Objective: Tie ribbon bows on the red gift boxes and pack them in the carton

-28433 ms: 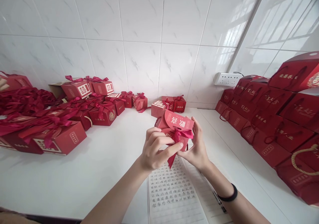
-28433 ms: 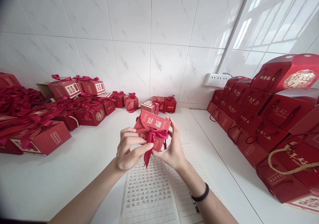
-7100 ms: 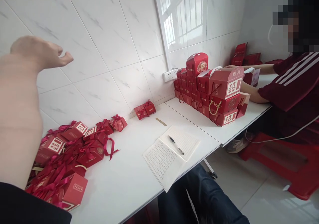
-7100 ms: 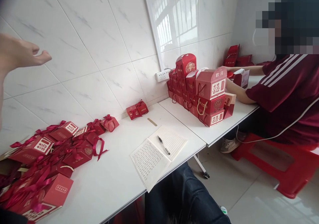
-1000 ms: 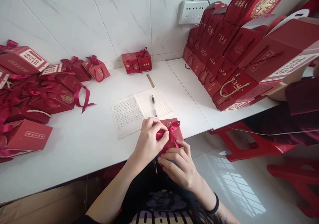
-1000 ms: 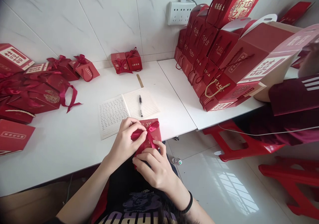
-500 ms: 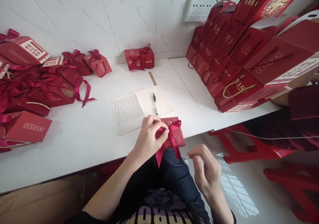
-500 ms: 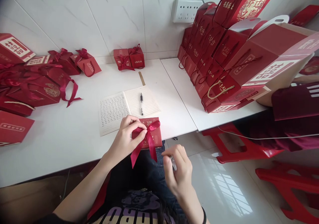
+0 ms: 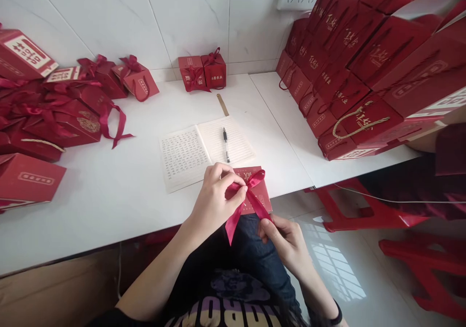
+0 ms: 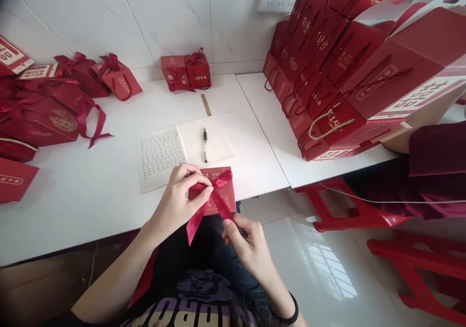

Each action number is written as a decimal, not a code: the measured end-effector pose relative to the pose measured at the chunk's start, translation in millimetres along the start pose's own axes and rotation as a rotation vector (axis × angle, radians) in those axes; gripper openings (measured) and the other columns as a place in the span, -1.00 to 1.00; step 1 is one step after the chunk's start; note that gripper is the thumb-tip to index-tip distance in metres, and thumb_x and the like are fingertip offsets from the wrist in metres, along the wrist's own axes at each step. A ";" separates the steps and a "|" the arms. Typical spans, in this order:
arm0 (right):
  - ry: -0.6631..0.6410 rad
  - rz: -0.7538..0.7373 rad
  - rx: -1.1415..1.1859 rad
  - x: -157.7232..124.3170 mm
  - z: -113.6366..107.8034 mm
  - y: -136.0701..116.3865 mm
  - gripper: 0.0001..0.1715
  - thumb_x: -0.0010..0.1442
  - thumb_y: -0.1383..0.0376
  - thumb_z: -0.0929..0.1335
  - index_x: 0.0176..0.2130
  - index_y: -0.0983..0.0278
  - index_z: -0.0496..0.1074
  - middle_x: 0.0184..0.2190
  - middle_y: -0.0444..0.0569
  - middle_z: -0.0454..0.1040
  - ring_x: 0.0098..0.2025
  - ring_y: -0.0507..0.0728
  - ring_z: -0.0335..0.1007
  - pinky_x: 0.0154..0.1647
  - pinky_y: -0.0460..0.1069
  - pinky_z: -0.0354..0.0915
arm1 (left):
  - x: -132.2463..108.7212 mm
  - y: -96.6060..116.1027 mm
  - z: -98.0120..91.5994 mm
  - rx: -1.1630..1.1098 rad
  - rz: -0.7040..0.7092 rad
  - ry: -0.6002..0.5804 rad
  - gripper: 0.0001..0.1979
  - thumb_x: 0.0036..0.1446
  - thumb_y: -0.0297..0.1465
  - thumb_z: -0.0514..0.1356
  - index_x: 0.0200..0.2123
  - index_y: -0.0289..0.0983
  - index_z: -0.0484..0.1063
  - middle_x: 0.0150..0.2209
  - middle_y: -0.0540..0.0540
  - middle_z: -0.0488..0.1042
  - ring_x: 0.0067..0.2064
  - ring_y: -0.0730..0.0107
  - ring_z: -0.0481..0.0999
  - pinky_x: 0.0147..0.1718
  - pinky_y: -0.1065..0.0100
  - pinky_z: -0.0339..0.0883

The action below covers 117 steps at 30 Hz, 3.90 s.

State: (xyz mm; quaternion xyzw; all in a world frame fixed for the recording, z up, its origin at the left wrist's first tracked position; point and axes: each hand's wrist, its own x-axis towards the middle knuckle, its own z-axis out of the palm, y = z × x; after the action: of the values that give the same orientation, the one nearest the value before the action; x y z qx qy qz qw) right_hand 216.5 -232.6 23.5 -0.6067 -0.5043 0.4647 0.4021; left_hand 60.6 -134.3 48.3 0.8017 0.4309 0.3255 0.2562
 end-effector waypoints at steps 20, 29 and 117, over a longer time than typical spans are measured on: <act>-0.146 -0.048 0.282 -0.8 56.8 -5.5 -0.55 0.31 0.10 0.22 -0.45 0.30 0.44 -0.57 -0.11 0.42 -0.46 0.01 0.35 -0.38 -0.13 0.26 | 0.5 -0.1 1.2 -0.022 -0.004 -0.002 -0.94 0.14 -0.45 0.17 -0.38 -0.26 0.43 -0.26 -0.06 0.26 -0.11 0.34 0.31 -0.08 0.24 0.33; -0.146 -0.062 0.122 -2.3 53.8 -5.8 -0.56 0.28 0.16 0.24 -0.55 0.30 0.37 -0.60 -0.09 0.43 -0.49 0.03 0.38 -0.43 -0.11 0.25 | 1.5 -1.6 1.2 -0.027 0.003 -0.008 -0.93 0.14 -0.44 0.17 -0.38 -0.25 0.44 -0.25 -0.06 0.27 -0.10 0.33 0.30 -0.06 0.24 0.32; -0.395 -0.053 -0.212 -9.5 -42.0 10.6 -0.57 0.24 0.05 0.24 -0.50 0.28 0.33 -0.59 -0.12 0.32 -0.52 0.01 0.22 -0.53 -0.13 0.11 | -5.2 18.5 14.6 -0.326 -0.372 0.009 -0.95 0.03 -0.37 0.21 -0.39 -0.21 0.41 0.00 -0.13 0.28 0.21 0.20 0.23 0.19 0.13 0.13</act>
State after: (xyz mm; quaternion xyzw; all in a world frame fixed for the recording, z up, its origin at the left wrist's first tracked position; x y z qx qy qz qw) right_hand 259.2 -244.6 25.2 -0.5294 -0.6350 0.5080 0.2418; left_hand 79.0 -149.8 49.9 0.6553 0.5141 0.3416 0.4354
